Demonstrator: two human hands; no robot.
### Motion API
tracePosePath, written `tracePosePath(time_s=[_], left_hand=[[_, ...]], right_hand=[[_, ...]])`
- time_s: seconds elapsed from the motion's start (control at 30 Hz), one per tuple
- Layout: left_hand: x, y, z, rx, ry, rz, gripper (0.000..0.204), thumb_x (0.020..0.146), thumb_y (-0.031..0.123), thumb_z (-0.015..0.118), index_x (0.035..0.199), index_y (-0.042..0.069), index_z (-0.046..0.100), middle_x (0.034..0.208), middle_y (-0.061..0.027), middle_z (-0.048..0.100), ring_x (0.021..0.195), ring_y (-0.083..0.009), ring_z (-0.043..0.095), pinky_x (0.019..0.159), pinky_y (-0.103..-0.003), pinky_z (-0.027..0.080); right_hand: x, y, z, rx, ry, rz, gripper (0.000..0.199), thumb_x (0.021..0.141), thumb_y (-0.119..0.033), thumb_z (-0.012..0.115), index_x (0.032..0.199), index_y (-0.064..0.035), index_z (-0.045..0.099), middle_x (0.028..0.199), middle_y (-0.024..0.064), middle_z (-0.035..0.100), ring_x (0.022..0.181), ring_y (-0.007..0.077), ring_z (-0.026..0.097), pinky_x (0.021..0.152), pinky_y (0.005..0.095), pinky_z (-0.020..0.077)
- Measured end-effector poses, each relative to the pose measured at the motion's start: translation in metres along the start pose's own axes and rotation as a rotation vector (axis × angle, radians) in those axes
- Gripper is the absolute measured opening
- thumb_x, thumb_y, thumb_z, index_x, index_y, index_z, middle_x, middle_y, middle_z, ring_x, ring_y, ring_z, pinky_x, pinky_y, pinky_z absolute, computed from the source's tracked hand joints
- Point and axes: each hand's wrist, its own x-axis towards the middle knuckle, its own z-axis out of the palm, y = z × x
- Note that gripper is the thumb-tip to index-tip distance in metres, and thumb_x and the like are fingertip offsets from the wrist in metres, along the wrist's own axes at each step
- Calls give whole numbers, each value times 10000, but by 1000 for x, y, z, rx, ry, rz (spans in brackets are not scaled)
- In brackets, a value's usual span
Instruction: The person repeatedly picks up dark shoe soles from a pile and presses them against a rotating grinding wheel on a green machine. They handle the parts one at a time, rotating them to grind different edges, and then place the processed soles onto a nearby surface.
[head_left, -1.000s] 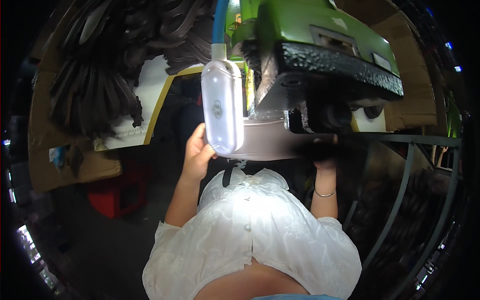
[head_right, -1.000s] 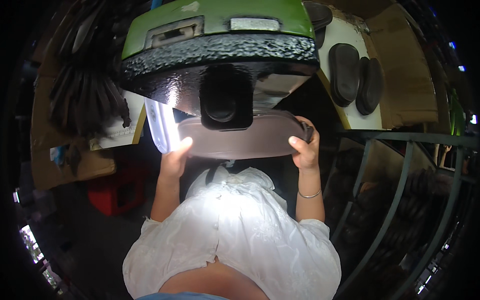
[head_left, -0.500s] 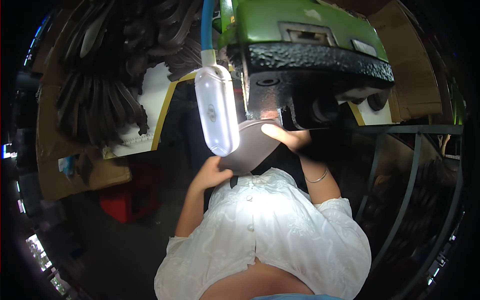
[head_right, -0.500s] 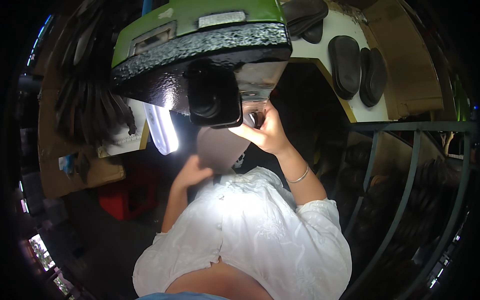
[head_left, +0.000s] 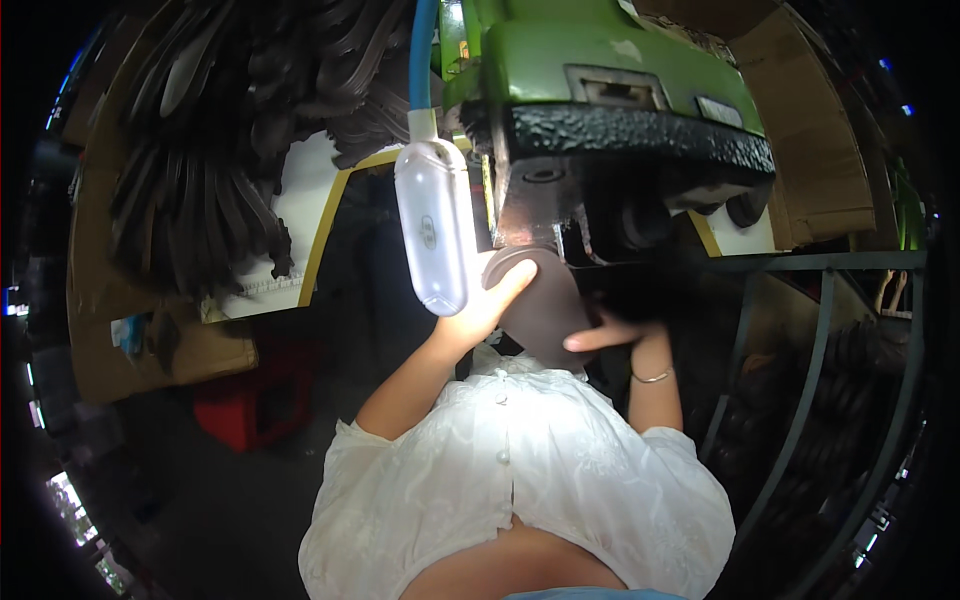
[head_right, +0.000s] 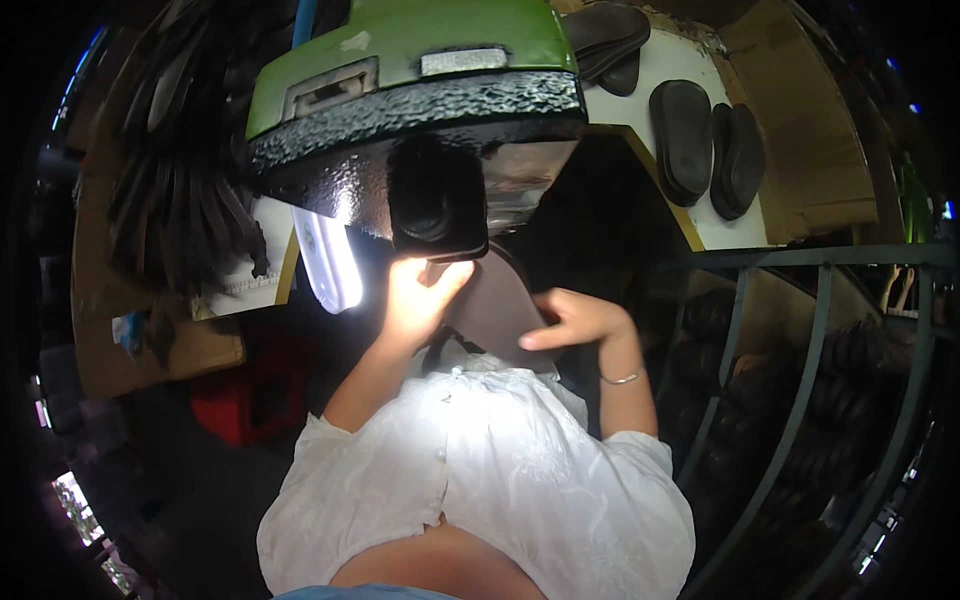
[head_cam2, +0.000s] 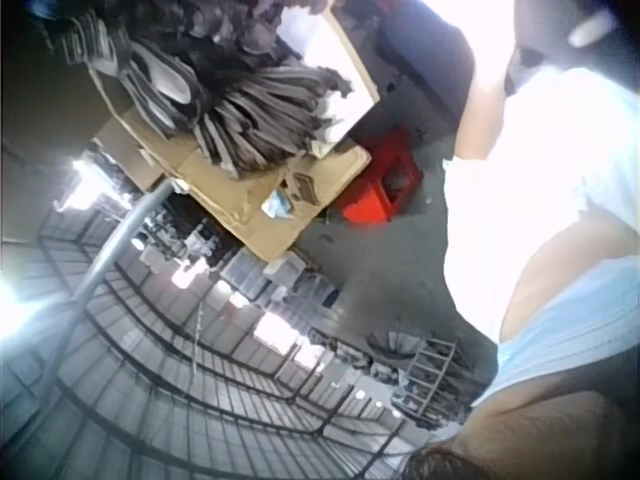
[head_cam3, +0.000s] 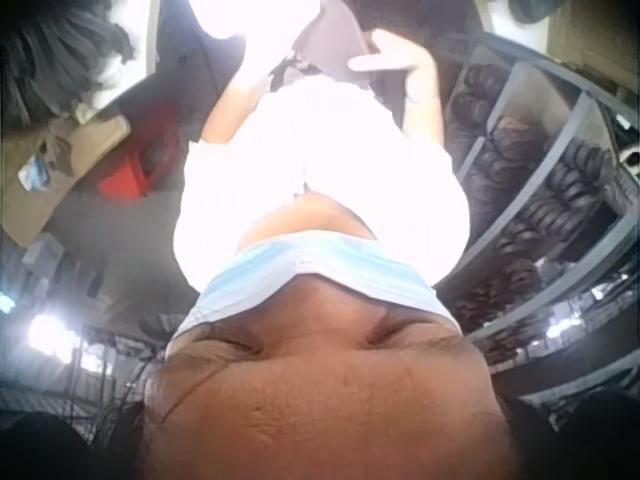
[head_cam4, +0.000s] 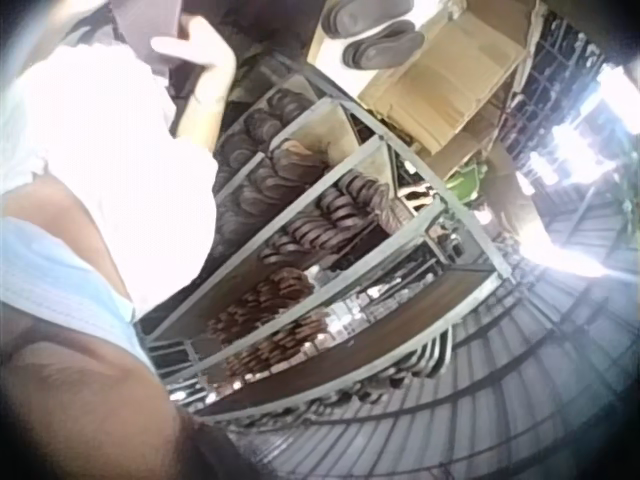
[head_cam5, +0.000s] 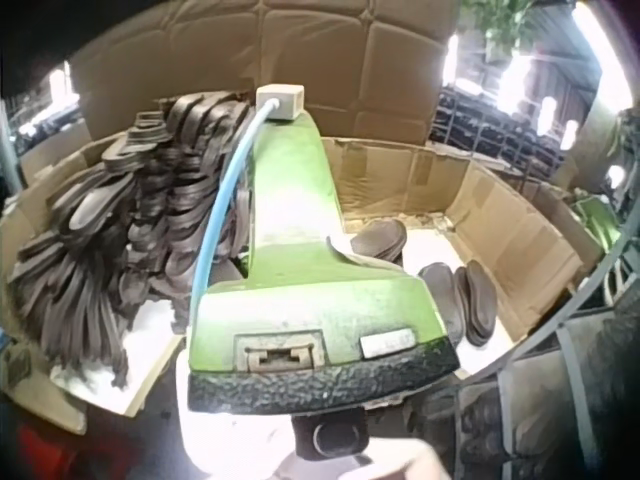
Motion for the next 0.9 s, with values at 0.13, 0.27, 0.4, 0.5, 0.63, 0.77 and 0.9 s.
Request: tracePosePath(time_s=[0.13,0.27,0.4,0.5,0.63,0.77,0.9], left_hand=[[-12,-11,-9,-59,10,-73,134,823,115,609,893,1,616,793,-31,609,711,-84,546,638,-237,440],[-17,-2,0,-124,61,-50,195,836,114,588,993,-3,578,885,-40,600,777,-73,531,674,-225,433],[-25,-29,-30,-56,58,18,281,842,82,565,1102,-17,522,974,-45,576,860,-103,526,779,-238,426],[-29,-30,-51,-133,118,80,267,837,69,567,1086,-17,527,956,-35,570,853,-108,529,785,-251,426],[-31,-11,-78,-30,240,123,187,844,63,556,1000,-42,557,911,-37,606,820,-71,543,754,-224,438],[-33,-22,-110,-23,308,57,171,852,82,536,970,-40,557,885,-32,601,782,-67,533,733,-220,434],[-41,-42,-132,6,237,-64,147,822,41,513,934,-39,563,837,-23,598,748,-64,529,698,-213,429]], right_hand=[[-51,22,-49,118,380,-102,291,671,-122,713,896,32,612,806,27,613,739,93,559,671,233,440],[-36,6,-55,565,805,-373,257,788,-141,570,979,31,573,859,81,624,749,162,597,704,270,470],[6,9,-37,826,1049,-455,338,824,-219,451,1010,48,541,940,128,596,865,211,571,778,307,444],[30,-2,-6,807,942,-543,421,775,-284,439,1015,52,521,929,137,585,868,225,563,781,317,443],[56,16,29,989,925,-577,421,769,-295,452,1019,41,502,913,129,569,836,208,556,756,303,442],[73,51,55,961,779,-591,439,767,-256,477,1102,26,445,947,109,551,864,184,541,786,287,422],[73,1,64,673,649,-574,458,774,-185,476,1186,0,401,1038,49,501,942,115,471,857,249,358]])
